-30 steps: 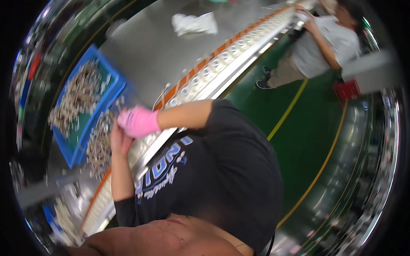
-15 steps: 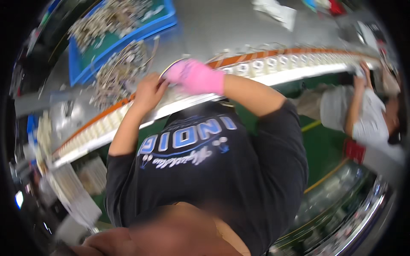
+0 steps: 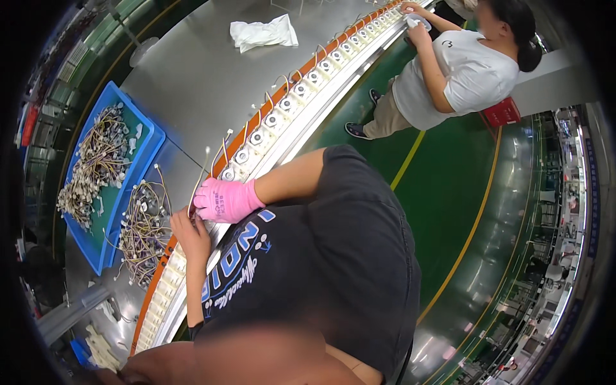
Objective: Manually inserting wire harnesses into sockets moving along an industrial assembly line.
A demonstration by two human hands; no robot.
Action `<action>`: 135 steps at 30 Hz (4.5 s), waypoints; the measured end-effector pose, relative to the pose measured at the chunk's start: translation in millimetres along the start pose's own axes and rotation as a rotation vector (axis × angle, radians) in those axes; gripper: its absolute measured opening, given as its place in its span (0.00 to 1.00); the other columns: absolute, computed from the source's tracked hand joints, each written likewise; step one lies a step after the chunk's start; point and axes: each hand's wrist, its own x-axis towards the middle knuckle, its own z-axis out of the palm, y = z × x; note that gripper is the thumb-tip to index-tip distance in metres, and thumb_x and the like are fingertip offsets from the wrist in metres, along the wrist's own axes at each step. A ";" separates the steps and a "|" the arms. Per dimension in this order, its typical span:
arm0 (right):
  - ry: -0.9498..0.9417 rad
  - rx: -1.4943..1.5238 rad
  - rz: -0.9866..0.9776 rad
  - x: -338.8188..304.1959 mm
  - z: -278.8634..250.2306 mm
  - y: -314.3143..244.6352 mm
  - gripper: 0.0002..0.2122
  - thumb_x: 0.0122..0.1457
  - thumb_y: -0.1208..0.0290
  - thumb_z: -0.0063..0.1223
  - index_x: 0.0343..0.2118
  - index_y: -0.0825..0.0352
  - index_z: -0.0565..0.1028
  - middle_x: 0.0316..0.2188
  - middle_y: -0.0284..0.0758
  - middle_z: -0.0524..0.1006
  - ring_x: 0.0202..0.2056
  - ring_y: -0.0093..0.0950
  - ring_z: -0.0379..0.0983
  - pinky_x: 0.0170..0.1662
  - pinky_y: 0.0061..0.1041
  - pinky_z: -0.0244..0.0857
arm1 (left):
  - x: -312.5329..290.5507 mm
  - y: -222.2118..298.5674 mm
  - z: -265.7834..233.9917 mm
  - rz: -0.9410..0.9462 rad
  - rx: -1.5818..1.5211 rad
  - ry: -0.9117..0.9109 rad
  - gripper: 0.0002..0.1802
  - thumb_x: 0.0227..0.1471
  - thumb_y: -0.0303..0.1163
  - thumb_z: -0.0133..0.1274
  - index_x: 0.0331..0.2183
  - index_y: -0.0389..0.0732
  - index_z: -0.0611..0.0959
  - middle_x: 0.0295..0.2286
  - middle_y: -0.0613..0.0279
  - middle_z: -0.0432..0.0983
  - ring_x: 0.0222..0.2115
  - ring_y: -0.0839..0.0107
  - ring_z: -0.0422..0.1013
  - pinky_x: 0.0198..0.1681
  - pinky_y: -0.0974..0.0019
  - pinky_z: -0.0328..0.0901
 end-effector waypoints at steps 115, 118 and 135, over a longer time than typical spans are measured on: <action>-0.659 -0.304 -0.269 152.2 133.9 79.6 0.13 0.48 0.71 0.46 0.38 0.64 0.71 0.38 0.37 0.73 0.42 0.34 0.69 0.45 0.32 0.60 | -2.3 8.9 17.6 -0.228 -0.084 0.383 0.06 0.37 0.26 0.52 0.23 0.40 0.71 0.24 0.58 0.65 0.29 0.60 0.62 0.31 0.59 0.56; -0.734 -0.234 -0.250 160.3 142.3 83.4 0.09 0.48 0.72 0.46 0.33 0.65 0.72 0.32 0.37 0.74 0.39 0.37 0.70 0.44 0.33 0.61 | -1.0 8.2 17.4 -0.213 -0.089 0.413 0.06 0.38 0.26 0.53 0.23 0.40 0.71 0.23 0.59 0.64 0.28 0.60 0.62 0.30 0.59 0.55; -0.195 0.308 -0.115 174.9 -2.4 10.4 0.08 0.49 0.66 0.45 0.30 0.64 0.71 0.31 0.38 0.73 0.36 0.36 0.72 0.37 0.35 0.64 | -8.9 -132.3 -18.5 -0.458 -1.621 -0.172 0.20 0.56 0.36 0.36 0.46 0.33 0.68 0.43 0.53 0.69 0.44 0.64 0.67 0.47 0.64 0.61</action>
